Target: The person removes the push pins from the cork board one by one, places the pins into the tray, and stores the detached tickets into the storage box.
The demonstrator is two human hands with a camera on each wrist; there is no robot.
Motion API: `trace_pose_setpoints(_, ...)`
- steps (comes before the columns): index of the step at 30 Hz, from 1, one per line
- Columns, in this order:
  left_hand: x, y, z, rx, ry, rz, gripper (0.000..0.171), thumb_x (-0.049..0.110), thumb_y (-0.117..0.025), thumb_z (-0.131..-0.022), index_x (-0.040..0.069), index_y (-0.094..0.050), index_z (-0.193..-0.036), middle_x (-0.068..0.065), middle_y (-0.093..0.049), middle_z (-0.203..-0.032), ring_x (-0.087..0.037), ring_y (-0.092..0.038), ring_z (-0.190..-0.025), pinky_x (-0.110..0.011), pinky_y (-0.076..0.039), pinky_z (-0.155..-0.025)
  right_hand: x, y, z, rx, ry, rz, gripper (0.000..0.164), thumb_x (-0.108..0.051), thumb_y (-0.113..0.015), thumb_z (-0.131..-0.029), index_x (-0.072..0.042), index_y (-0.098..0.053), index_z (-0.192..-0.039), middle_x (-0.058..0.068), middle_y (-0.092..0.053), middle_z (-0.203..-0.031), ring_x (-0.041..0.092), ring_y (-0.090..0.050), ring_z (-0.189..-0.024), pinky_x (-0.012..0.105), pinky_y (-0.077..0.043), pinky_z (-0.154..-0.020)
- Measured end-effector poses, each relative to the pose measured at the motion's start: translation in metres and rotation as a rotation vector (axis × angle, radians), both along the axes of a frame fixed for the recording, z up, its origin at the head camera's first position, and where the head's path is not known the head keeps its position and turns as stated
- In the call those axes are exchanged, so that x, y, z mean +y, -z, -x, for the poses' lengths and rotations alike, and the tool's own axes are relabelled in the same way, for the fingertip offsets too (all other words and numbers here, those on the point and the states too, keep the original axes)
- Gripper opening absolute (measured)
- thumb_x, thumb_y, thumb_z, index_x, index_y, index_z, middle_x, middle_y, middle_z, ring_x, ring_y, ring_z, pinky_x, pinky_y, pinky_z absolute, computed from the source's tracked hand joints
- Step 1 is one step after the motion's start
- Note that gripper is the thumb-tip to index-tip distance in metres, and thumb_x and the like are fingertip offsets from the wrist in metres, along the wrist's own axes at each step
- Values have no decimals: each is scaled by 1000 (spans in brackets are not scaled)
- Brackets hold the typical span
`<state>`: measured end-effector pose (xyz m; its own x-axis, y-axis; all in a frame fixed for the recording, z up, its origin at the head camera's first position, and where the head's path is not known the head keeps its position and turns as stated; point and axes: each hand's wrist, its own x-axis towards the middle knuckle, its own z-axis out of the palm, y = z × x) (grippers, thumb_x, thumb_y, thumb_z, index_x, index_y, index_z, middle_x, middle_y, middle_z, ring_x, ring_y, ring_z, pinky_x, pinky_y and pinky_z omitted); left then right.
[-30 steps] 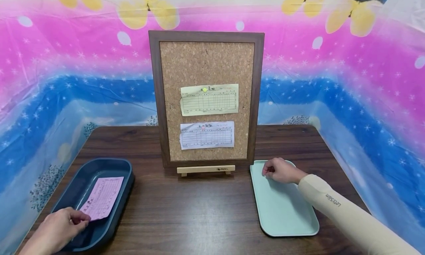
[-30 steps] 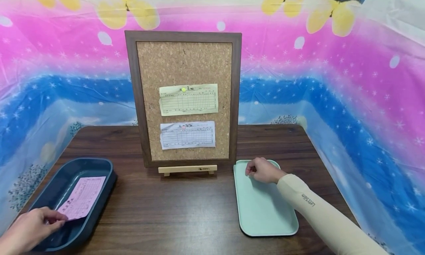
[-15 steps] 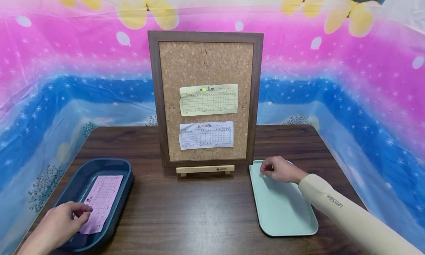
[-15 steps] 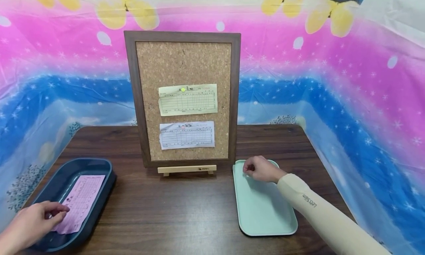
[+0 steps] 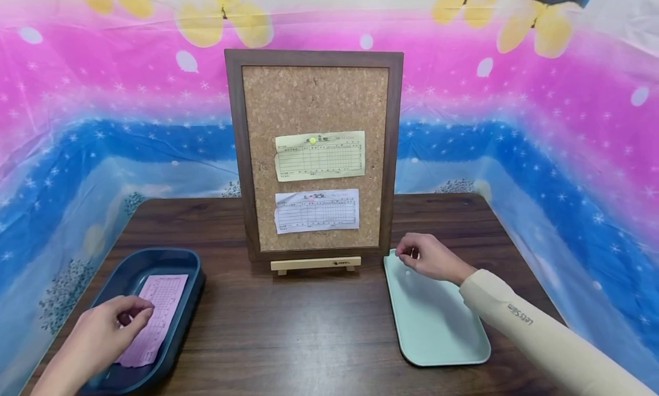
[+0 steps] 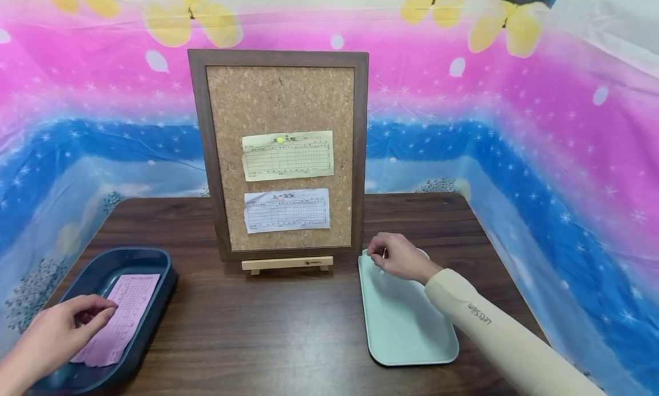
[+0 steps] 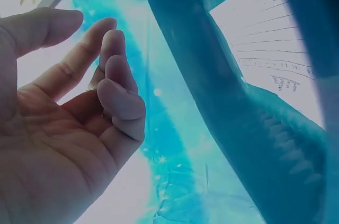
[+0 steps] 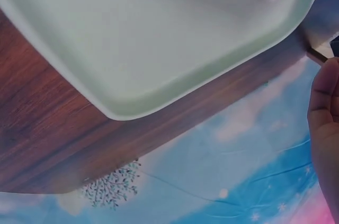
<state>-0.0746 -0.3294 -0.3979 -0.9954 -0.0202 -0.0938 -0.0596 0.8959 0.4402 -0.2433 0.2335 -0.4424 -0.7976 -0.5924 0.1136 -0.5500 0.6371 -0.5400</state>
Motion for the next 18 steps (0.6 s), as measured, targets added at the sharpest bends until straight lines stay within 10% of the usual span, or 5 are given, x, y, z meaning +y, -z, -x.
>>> trace_pose_setpoints(18, 26, -8, 14, 155, 55, -15, 16, 14, -62, -90, 4, -67, -102, 1, -60, -81, -16, -52, -71, -30, -44, -55, -23, -10, 0, 87, -22, -33, 11, -7, -62, -89, -18, -64, -91, -11, -55, -83, 7, -52, -70, 27, -46, -61)
